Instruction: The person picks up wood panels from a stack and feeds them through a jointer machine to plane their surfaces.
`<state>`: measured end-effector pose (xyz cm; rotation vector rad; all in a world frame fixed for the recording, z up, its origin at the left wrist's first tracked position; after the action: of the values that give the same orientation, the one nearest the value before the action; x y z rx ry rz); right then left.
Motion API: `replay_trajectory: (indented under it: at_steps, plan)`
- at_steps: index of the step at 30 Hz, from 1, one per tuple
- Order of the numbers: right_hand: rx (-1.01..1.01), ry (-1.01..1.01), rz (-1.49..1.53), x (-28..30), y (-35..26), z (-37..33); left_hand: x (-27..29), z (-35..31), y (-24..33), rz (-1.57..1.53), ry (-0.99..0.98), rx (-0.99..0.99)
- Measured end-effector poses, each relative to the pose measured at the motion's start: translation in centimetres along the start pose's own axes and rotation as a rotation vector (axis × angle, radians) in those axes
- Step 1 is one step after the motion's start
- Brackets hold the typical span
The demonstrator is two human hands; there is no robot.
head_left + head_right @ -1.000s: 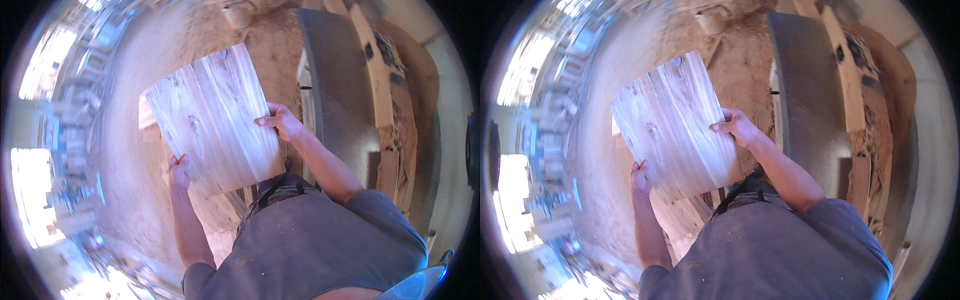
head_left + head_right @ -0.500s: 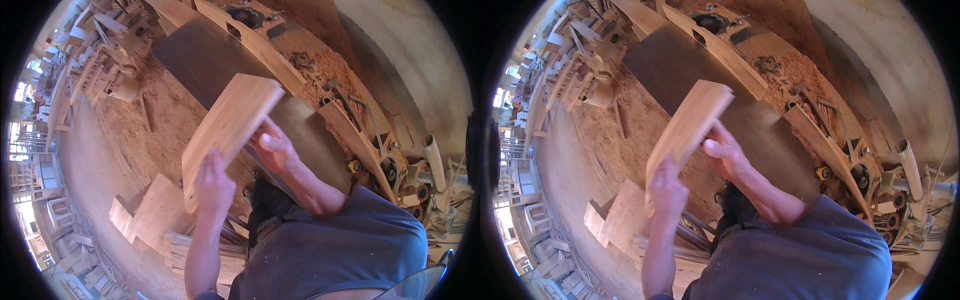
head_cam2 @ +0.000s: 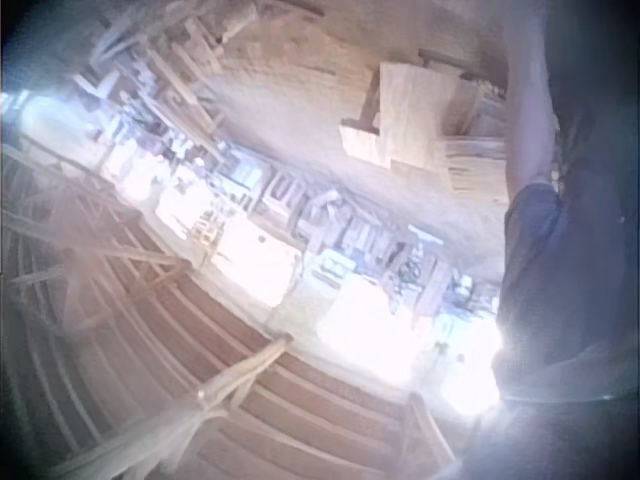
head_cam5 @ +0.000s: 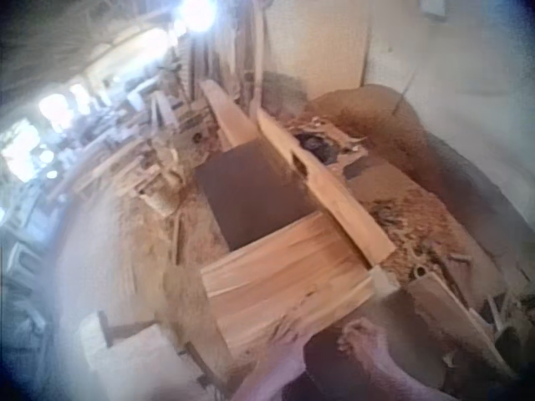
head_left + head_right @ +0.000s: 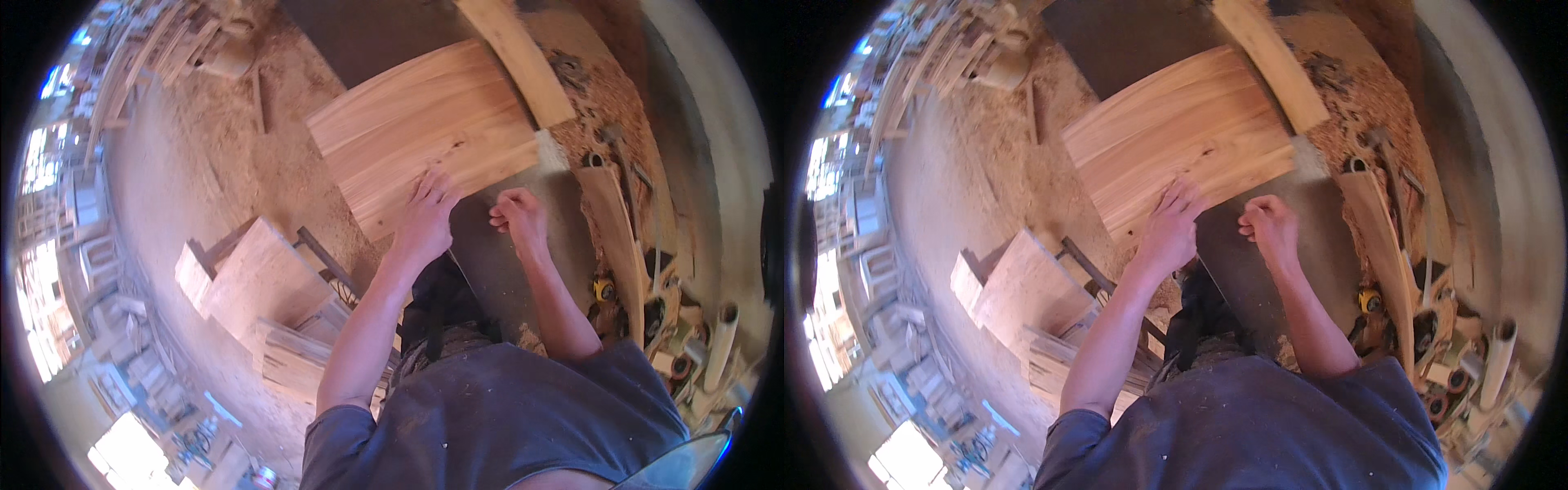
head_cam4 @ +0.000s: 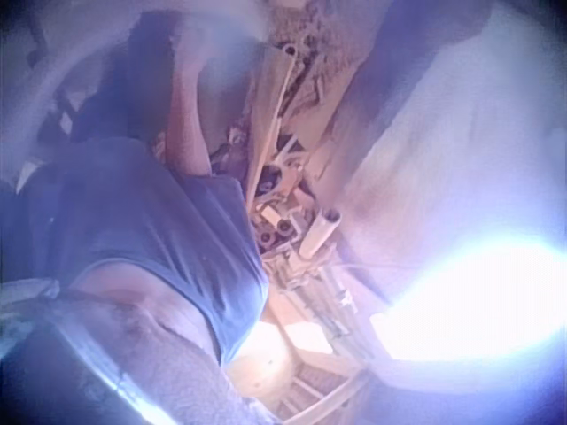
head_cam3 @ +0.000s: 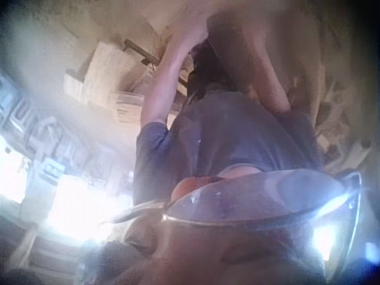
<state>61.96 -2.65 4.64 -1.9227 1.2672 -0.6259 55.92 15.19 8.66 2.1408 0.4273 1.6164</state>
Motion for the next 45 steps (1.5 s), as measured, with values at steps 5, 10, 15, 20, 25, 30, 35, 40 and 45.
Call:
replay_trajectory:
  at_steps: [5, 10, 15, 20, 25, 30, 35, 40, 45]
  plan:
    - [0.660, 0.103, -0.487, -2.0, -4.5, -1.7, 3.2, -9.0, -6.6, -0.147, 0.792, 0.386]
    - [0.991, 0.008, -0.711, -4.9, -5.7, -1.5, -6.3, -14.9, -18.4, -1.839, 0.876, 0.710]
    - [0.952, -0.040, -0.834, -5.3, -3.8, -2.0, -7.4, -12.6, -18.0, -2.099, 0.782, 0.341]
    - [0.862, -0.040, -0.926, -4.8, -3.1, -3.4, -7.6, -11.4, -16.7, -2.154, 0.748, 0.380]
    - [0.854, 0.021, -0.967, -5.0, -2.7, -4.1, -7.7, -11.5, -16.1, -1.867, 0.486, 0.533]
    - [0.896, 0.011, -0.906, -5.4, -4.3, -2.7, -5.4, -12.2, -15.6, -1.574, 0.363, 0.717]
    - [0.921, 0.128, -0.913, -5.4, -5.2, 0.5, -6.2, -11.2, -16.1, -1.451, 0.286, 0.834]
    - [0.894, 0.135, -0.950, -5.8, -5.8, 3.0, -4.7, -8.8, -16.8, -1.384, 0.301, 0.879]
    - [0.905, 0.082, -0.959, -6.3, -7.0, 4.8, -3.3, -6.8, -18.2, -1.424, 0.365, 0.908]
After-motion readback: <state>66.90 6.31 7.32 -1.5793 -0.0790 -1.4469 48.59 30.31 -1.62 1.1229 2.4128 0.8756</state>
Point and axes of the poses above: each hand's wrist, its own z-axis towards the middle knuckle, its own x-axis out of the back of the hand, y = z × x, the point moved 9 cm from there along z, towards the middle knuckle, and after that the axes turned 9 degrees about -y, right-handed, at the moved point
